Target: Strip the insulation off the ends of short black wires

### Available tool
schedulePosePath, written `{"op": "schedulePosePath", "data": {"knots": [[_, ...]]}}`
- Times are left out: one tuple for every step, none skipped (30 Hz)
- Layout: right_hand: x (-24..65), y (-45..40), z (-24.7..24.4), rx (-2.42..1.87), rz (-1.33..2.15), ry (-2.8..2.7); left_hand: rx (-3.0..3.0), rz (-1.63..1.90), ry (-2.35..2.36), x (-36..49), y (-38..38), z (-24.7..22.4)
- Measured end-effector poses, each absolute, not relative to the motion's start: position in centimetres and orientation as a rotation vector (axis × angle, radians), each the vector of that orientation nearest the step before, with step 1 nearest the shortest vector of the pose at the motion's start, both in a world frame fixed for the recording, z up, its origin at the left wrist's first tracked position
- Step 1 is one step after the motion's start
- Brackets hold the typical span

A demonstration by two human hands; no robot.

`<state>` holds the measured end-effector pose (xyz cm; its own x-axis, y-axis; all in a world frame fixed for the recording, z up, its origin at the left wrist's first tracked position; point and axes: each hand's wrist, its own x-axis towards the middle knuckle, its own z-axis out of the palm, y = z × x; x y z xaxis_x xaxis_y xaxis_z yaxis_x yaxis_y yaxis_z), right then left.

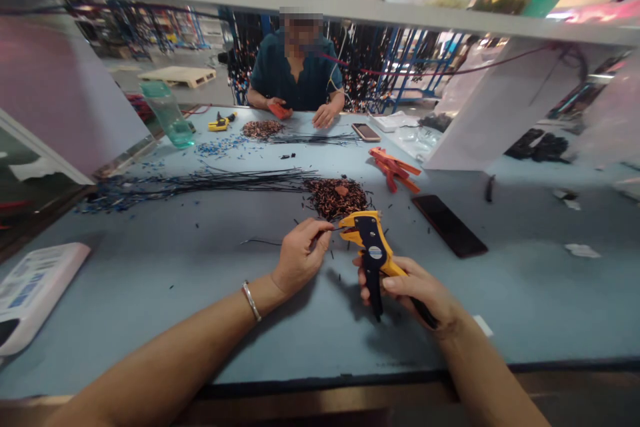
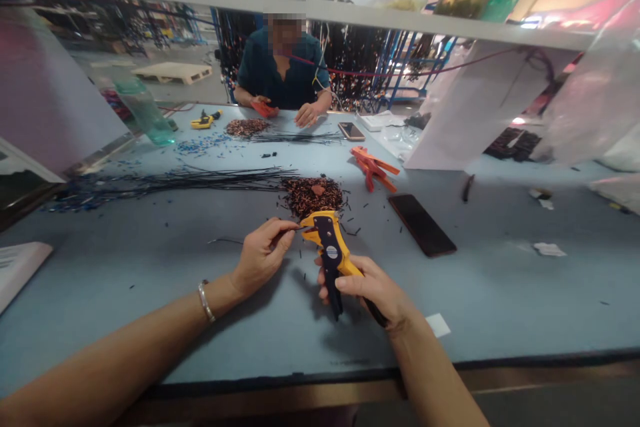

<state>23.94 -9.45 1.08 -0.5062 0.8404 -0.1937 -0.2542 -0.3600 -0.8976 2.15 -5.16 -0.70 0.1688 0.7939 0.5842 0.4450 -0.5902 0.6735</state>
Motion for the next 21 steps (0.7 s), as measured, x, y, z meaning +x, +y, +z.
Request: {"op": "schedulePosePath", "data": {"knots": [[23.96,-9.46,1.09,-0.873,1.932,-1.12,2.084,1.384,1.205,2.15,-5.2,-0.73],[23.99,-9.47,1.09,-0.873,1.928,-1.128,2.064,1.375,1.229,2.16,-5.22,-0.75],[24.02,-9.47,1.07,-0.872,1.925,-1.139,2.048,1.368,1.248,2.16,-5.24,-0.78],[24.07,-9.45,1.03,-0.872,1.922,-1.149,2.038,1.369,1.257,2.17,-5.24,-0.8],[24.12,-9.42,0.95,-0.868,1.92,-1.159,2.035,1.375,1.256,2.16,-5.23,-0.81],[24.18,-9.37,0.84,-0.863,1.92,-1.167,2.036,1.386,1.246,2.16,-5.21,-0.81],[24.24,-9.31,0.7,-0.86,1.92,-1.173,2.041,1.401,1.234,2.14,-5.18,-0.81],[24.29,-9.26,0.56,-0.859,1.918,-1.176,2.047,1.415,1.222,2.12,-5.15,-0.8],[24.34,-9.21,0.43,-0.857,1.918,-1.179,2.053,1.427,1.216,2.09,-5.12,-0.8],[24.37,-9.17,0.32,-0.857,1.918,-1.179,2.055,1.433,1.214,2.05,-5.1,-0.8],[24.4,-9.15,0.26,-0.857,1.92,-1.178,2.055,1.436,1.214,2.02,-5.08,-0.81],[24.41,-9.15,0.26,-0.858,1.92,-1.176,2.053,1.435,1.214,1.98,-5.06,-0.84],[24.41,-9.18,0.31,-0.855,1.92,-1.175,2.051,1.43,1.212,1.95,-5.05,-0.87],[24.39,-9.22,0.41,-0.856,1.918,-1.173,2.049,1.425,1.209,1.93,-5.05,-0.91],[24.36,-9.28,0.54,-0.86,1.915,-1.169,2.052,1.422,1.203,1.92,-5.06,-0.96],[24.33,-9.35,0.7,-0.865,1.912,-1.167,2.056,1.424,1.197,1.91,-5.07,-0.99],[24.29,-9.42,0.86,-0.869,1.912,-1.166,2.061,1.432,1.192,1.91,-5.09,-1.02],[24.26,-9.48,0.99,-0.874,1.912,-1.165,2.064,1.443,1.188,1.9,-5.11,-1.04],[24.24,-9.54,1.09,-0.878,1.912,-1.166,2.066,1.456,1.183,1.9,-5.13,-1.05],[24.24,-9.57,1.13,-0.877,1.914,-1.17,2.068,1.464,1.177,1.9,-5.15,-1.04],[24.25,-9.58,1.11,-0.875,1.915,-1.174,2.07,1.473,1.167,1.9,-5.18,-1.03]]}}
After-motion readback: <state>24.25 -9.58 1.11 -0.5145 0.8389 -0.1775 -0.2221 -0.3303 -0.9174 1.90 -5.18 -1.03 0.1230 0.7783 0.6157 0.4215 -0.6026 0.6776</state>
